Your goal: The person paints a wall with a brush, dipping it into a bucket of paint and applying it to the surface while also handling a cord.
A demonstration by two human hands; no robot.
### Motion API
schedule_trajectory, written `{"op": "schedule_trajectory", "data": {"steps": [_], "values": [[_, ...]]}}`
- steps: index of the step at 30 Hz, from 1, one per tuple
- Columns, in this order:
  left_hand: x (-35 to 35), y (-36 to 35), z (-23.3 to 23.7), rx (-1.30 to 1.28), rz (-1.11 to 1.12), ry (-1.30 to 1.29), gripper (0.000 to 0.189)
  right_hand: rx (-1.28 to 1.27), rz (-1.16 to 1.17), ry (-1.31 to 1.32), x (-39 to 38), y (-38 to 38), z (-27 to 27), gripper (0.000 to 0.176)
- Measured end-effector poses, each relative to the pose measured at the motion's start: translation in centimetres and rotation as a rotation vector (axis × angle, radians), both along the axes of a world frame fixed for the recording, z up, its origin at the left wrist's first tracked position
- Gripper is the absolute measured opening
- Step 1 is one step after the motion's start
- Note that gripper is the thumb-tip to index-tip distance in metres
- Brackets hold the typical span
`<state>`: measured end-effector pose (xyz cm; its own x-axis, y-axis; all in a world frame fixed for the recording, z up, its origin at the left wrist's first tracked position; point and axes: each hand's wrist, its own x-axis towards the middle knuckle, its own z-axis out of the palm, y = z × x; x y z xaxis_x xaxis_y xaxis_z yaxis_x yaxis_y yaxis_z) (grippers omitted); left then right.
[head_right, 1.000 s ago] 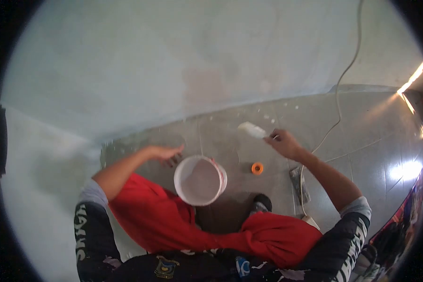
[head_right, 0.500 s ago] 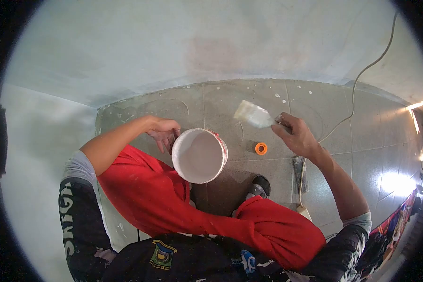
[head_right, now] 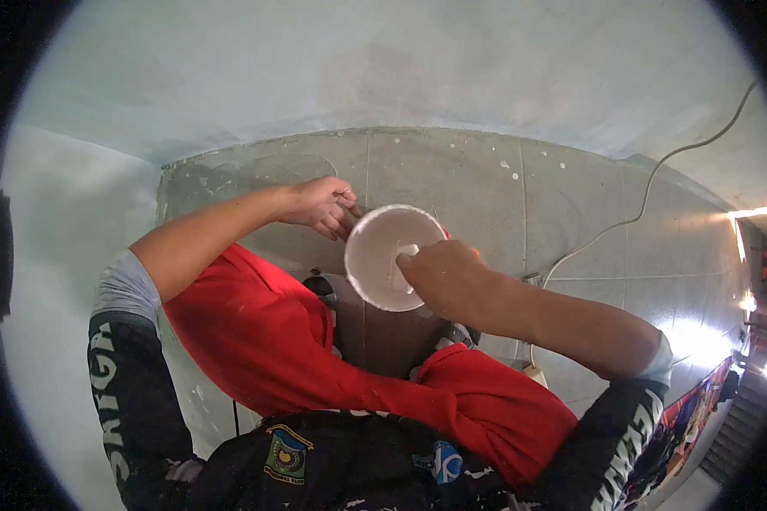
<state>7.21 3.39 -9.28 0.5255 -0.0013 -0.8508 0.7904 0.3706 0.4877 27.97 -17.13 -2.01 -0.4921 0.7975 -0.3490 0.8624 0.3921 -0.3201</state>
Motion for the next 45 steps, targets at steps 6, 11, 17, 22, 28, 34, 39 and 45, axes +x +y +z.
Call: {"op": "schedule_trajectory", "data": {"steps": [6,11,17,22,28,34,39,45], "values": [[1.0,-1.9,0.5,-0.045,0.232,-0.180,0.061,0.003,0.024,-0.036,-1.1,1.7,-8.2,0.017],[1.2,-2.1,0.1,-0.042,0.225,-0.199,0.066,0.017,0.010,-0.036,-1.2,2.6,-10.9,0.017],[0.9,-2.0,0.8,-0.057,0.108,-0.106,0.080,-0.005,-0.025,-0.046,-1.0,2.6,-12.3,0.013],[0.4,-1.9,0.3,-0.065,0.046,-0.061,0.081,-0.046,-0.032,-0.065,-0.8,2.6,-12.8,0.014],[0.2,-1.9,0.7,-0.014,0.032,-0.048,0.076,-0.045,-0.049,-0.071,-0.8,2.6,-13.2,0.016],[-0.2,-1.7,0.7,0.167,0.007,-0.021,0.065,-0.049,-0.031,-0.071,-0.7,2.7,-13.5,0.016],[-0.2,-1.6,0.7,0.232,0.031,-0.006,0.055,-0.102,-0.028,-0.127,-1.1,2.9,-12.4,0.016],[-0.3,-1.6,0.8,0.238,0.048,-0.023,0.046,-0.074,-0.011,-0.106,-1.3,3.1,-12.3,0.016]]}}
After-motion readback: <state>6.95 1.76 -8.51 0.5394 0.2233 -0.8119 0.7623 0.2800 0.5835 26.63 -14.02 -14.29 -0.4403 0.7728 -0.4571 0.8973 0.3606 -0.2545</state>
